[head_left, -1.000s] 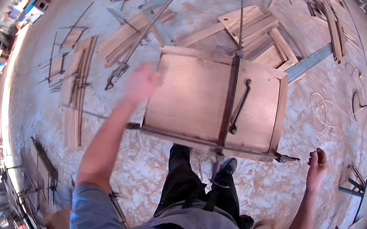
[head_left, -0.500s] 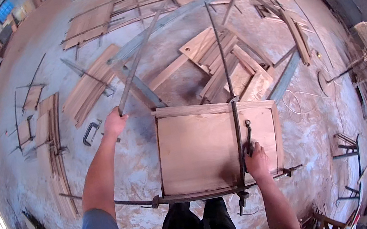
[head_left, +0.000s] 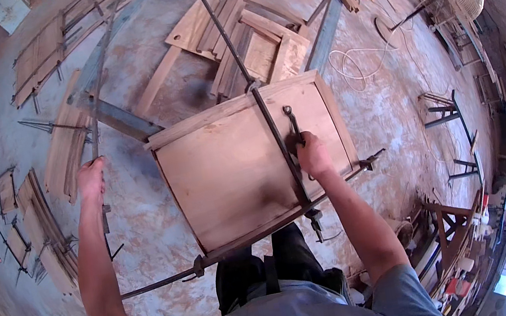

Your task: The person assembles a wooden frame by tightening metal clamps to secure the joints. They then pick up a long wooden slat, apply glue to its edges using a brush, and place it on a workbench. The person continues to apply glue to another wooden piece.

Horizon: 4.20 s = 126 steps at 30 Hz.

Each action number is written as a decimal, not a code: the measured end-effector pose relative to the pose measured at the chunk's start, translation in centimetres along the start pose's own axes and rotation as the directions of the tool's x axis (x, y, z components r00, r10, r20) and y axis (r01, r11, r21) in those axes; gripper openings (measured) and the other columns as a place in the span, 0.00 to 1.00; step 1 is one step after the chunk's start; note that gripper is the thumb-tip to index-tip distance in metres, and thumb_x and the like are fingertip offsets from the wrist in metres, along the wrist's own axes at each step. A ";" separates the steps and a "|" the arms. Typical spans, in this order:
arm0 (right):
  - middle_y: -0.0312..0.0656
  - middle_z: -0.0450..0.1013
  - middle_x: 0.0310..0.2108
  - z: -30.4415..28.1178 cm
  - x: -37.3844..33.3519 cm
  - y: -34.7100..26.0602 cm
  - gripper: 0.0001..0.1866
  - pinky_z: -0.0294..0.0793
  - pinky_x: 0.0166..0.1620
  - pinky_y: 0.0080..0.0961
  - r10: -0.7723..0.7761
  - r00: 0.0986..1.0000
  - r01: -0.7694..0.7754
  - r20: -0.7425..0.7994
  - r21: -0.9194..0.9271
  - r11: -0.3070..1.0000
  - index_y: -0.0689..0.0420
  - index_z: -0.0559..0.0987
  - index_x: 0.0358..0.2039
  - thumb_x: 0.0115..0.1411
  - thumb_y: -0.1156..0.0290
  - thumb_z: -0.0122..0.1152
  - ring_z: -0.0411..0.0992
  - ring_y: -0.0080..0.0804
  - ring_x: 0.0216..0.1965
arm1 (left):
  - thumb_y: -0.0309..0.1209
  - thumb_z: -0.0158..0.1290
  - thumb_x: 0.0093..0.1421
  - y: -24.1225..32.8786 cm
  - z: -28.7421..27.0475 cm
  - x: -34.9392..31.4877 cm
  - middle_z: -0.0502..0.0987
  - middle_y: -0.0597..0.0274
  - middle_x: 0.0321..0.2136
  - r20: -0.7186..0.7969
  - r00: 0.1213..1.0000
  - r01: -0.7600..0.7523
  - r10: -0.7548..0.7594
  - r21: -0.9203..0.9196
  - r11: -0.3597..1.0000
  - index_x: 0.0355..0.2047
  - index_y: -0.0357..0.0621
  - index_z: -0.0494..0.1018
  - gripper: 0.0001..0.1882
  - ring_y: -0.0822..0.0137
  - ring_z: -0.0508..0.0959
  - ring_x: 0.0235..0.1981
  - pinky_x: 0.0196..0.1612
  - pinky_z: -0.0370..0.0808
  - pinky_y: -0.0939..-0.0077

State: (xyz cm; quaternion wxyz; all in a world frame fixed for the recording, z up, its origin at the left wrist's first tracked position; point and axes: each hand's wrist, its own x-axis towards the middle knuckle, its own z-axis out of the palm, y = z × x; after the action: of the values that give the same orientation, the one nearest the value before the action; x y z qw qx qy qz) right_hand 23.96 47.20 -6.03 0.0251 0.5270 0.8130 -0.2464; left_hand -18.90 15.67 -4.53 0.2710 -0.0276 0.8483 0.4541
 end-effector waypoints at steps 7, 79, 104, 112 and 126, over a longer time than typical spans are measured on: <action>0.40 0.68 0.19 -5.2 -0.4 0.3 0.10 0.67 0.16 0.27 0.153 0.973 -0.228 0.171 0.778 0.586 0.64 0.72 0.37 0.63 0.70 0.47 0.67 0.27 0.15 | 0.39 0.58 0.56 1.5 -3.6 -4.6 0.63 0.74 0.14 -0.064 0.996 -0.072 0.063 -0.148 0.986 0.30 0.47 0.72 0.10 0.81 0.58 0.09 0.10 0.52 0.82; 0.34 0.64 0.15 0.1 -40.7 -6.8 0.15 0.62 0.14 0.19 -0.358 -0.169 0.355 0.918 0.396 0.847 0.61 0.71 0.50 0.70 0.68 0.40 0.60 0.19 0.10 | 0.35 0.52 0.63 -30.4 -3.3 -72.2 0.69 0.62 0.17 -0.888 0.290 -0.604 -0.356 -0.459 0.651 0.35 0.41 0.68 0.10 0.69 0.68 0.13 0.14 0.65 0.76; 0.34 0.72 0.21 -14.1 -44.8 -30.3 0.18 0.68 0.30 0.21 -0.806 -0.364 0.821 0.467 0.569 -0.042 0.61 0.75 0.51 0.66 0.65 0.50 0.67 0.19 0.24 | 0.30 0.51 0.64 -30.6 5.6 -72.3 0.71 0.69 0.17 -0.822 0.528 -0.432 -0.214 -0.477 0.766 0.30 0.38 0.70 0.08 0.79 0.68 0.17 0.20 0.66 0.83; 0.39 0.73 0.22 -14.7 -42.6 -29.1 0.17 0.72 0.33 0.26 -0.780 -0.417 0.877 0.466 0.433 -0.211 0.62 0.76 0.49 0.65 0.66 0.50 0.71 0.25 0.25 | 0.30 0.51 0.64 -29.4 6.6 -73.0 0.72 0.69 0.17 -0.802 0.573 -0.286 -0.168 -0.389 0.876 0.32 0.37 0.71 0.08 0.80 0.69 0.17 0.20 0.67 0.82; 0.50 0.76 0.31 -14.9 -40.2 -27.1 0.15 0.73 0.39 0.36 -0.690 -0.428 0.898 0.584 0.360 -0.252 0.62 0.77 0.42 0.64 0.66 0.50 0.74 0.43 0.32 | 0.36 0.54 0.62 -32.3 9.3 -71.7 0.72 0.63 0.16 -0.816 0.567 -0.236 -0.111 -0.289 0.928 0.31 0.36 0.73 0.13 0.72 0.72 0.18 0.23 0.69 0.74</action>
State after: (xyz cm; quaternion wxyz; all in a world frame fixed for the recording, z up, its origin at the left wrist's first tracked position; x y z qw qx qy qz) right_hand 21.50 10.88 29.28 0.1760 -0.4476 0.8547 -0.1954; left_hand 55.63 -10.21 1.75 -0.1807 -0.2544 0.7759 0.5483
